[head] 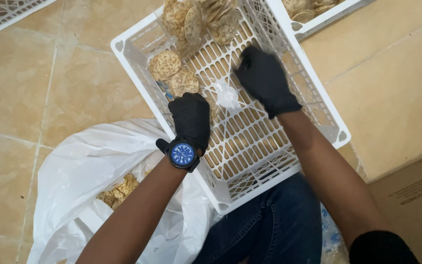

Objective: Sorting and transferring small bags of crackers from a large bag into a plastic crate

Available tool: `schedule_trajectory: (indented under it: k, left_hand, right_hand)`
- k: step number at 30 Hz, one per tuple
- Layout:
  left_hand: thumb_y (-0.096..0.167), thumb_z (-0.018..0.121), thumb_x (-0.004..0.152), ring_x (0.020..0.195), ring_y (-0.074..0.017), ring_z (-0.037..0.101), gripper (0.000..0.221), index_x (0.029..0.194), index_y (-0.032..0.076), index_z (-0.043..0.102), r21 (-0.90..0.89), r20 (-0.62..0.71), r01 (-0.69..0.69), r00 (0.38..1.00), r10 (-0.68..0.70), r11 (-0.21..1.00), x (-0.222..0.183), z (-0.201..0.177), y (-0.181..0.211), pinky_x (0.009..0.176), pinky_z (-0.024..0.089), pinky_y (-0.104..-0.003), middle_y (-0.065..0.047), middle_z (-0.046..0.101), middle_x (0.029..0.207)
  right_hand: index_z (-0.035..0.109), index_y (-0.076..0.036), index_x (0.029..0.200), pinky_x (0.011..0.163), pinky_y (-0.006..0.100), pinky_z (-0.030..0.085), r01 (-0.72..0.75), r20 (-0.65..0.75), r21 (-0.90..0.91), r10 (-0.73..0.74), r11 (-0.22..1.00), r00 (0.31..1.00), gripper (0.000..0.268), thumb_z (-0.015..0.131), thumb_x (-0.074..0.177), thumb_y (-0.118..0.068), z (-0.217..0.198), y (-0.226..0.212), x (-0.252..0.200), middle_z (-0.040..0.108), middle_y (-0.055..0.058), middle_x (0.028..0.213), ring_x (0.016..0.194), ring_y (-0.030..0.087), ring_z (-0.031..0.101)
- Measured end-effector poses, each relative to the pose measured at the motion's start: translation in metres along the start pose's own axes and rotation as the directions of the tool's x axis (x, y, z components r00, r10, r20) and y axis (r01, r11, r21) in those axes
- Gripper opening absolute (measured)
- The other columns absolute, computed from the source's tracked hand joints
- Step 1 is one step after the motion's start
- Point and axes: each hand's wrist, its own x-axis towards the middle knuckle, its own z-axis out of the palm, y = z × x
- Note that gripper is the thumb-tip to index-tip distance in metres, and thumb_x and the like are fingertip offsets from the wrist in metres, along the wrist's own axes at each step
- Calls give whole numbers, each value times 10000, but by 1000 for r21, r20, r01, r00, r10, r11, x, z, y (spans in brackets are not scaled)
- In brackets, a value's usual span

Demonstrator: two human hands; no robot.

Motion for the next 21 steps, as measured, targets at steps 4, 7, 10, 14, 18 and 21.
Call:
schedule_trajectory:
  k: [4, 7, 10, 14, 18, 21]
  left_hand:
    - [93, 581, 649, 481, -196, 512, 76, 591, 121, 541, -93, 54, -15, 998, 20, 996, 0, -5, -9, 449, 330, -328, -8, 438, 490]
    - [95, 592, 643, 500, -234, 537, 49, 622, 73, 554, -167, 44, -54, 997, 63, 984, 1, 6, -10, 434, 353, -328, -66, 481, 504]
    - [188, 651, 605, 476, -261, 553, 169, 609, 49, 555, -324, 41, -64, 996, 82, 944, 0, 19, -12, 410, 399, -339, -98, 484, 479]
    - [172, 640, 630, 511, -278, 592, 136, 618, 58, 567, -483, 102, 7, 994, 48, 876, 2, -1, -18, 428, 457, -364, -87, 524, 508]
    - [158, 615, 688, 613, -278, 622, 93, 706, 70, 589, -543, 111, -13, 990, 88, 840, 9, -15, -31, 549, 500, -370, -69, 568, 587]
    - [103, 553, 760, 665, -285, 630, 61, 782, 62, 593, -591, 28, -3, 999, 24, 807, 20, -49, -44, 585, 501, -356, -81, 585, 639]
  right_hand:
    - [561, -104, 892, 746, 442, 471, 36, 318, -37, -23, 999, 948, 416, 686, 645, -415, 55, -4, -34, 650, 77, 775, 852, 322, 612]
    - [502, -122, 813, 599, 397, 505, 143, -40, -285, -161, 948, 986, 581, 718, 540, -586, 87, -14, -49, 545, 62, 672, 688, 270, 618]
    - [483, -135, 791, 545, 348, 492, 206, -197, -406, -306, 890, 932, 545, 741, 530, -537, 101, -14, -46, 495, 17, 670, 676, 240, 599]
    - [516, -127, 760, 627, 353, 468, 122, -10, -69, -123, 990, 992, 337, 680, 664, -405, 82, -21, -38, 524, 57, 676, 739, 263, 588]
    - [590, -146, 688, 612, 257, 445, -328, 308, 368, 219, 870, 926, 168, 552, 775, -284, 55, -39, -30, 615, 5, 559, 585, 143, 635]
    - [594, -116, 630, 461, 172, 332, -340, 240, 603, 242, 722, 940, 245, 566, 801, -289, 20, -73, -27, 587, 33, 509, 441, 76, 484]
